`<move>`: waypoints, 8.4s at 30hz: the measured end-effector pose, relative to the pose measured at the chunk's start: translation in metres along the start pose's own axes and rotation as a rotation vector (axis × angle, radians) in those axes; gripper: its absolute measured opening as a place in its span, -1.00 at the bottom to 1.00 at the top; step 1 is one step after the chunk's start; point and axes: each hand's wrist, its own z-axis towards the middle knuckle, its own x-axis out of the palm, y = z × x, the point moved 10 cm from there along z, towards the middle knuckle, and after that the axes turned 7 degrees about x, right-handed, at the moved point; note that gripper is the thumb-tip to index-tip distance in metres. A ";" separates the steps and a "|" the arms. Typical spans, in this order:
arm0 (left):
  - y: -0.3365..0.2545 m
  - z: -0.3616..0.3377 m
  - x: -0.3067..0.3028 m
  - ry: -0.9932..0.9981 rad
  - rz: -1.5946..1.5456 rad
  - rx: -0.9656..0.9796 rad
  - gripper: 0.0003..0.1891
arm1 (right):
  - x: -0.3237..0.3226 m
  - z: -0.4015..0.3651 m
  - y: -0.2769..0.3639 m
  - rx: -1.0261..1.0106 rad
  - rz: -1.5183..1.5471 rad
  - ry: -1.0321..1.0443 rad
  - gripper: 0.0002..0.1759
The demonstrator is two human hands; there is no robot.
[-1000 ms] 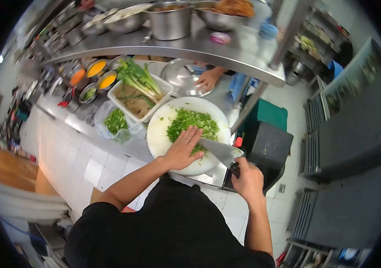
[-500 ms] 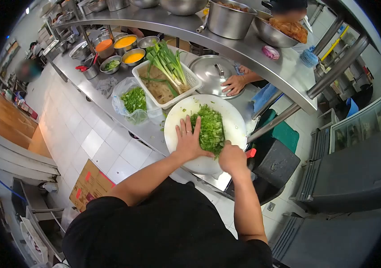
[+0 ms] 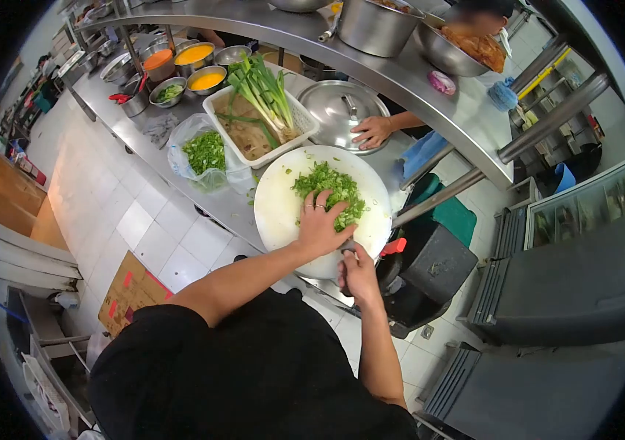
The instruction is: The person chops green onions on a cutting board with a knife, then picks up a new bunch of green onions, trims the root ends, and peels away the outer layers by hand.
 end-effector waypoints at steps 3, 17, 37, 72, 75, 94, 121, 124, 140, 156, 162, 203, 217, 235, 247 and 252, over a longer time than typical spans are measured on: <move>0.001 0.006 0.000 0.008 -0.038 0.036 -0.46 | 0.017 -0.001 -0.013 0.020 0.125 0.062 -0.65; 0.005 0.032 -0.103 -0.275 -0.076 0.243 -0.47 | 0.071 0.005 0.028 -0.265 0.197 0.132 -0.53; 0.412 0.016 -0.175 -0.177 0.285 -0.791 -0.30 | 0.344 0.152 0.169 0.028 -0.745 0.436 -0.73; 0.127 0.036 -0.038 0.495 -0.003 0.009 0.73 | 0.053 0.017 0.145 -0.443 -1.328 -0.369 -0.52; 0.128 0.054 -0.026 0.549 -0.010 0.102 0.74 | 0.002 -0.004 0.130 -0.236 -0.925 -0.367 -0.59; 0.041 0.042 -0.017 0.062 -0.391 0.252 -0.60 | 0.064 0.020 0.024 -0.016 0.273 -0.158 -0.65; 0.416 0.032 -0.182 0.132 0.314 -0.720 -0.17 | 0.211 0.090 0.142 0.004 -0.290 0.239 -0.58; 0.353 0.057 -0.185 0.246 0.355 -0.669 -0.10 | 0.112 0.068 0.128 -0.055 -0.355 0.022 -0.53; 0.127 0.000 -0.065 0.243 -0.086 0.129 0.30 | 0.079 0.044 0.125 -0.580 -1.349 -0.361 -0.59; 0.043 0.003 -0.023 0.605 -0.357 0.363 0.14 | -0.015 -0.028 0.085 -0.228 -1.353 -0.664 -0.66; 0.093 -0.034 -0.065 0.461 -0.116 0.226 0.46 | 0.083 -0.036 0.096 -0.254 -1.246 -0.352 -0.60; 0.340 0.197 -0.148 0.187 0.103 0.349 -0.62 | 0.140 0.042 0.089 -0.103 -0.113 -0.284 -0.59; 0.307 0.222 -0.029 0.602 0.519 1.165 -0.56 | 0.091 0.023 0.012 -0.191 0.243 -0.597 -0.60; 0.302 0.249 0.012 0.661 0.568 1.123 -0.80 | 0.092 -0.033 0.129 -0.291 -0.844 -1.092 -0.44; 0.255 0.314 -0.111 0.704 0.180 0.730 -0.61 | 0.107 0.016 0.071 0.093 -1.108 -0.944 -0.41; 0.236 0.303 -0.125 0.737 0.322 0.843 -0.66 | 0.117 0.024 0.088 0.151 -1.199 -0.925 -0.41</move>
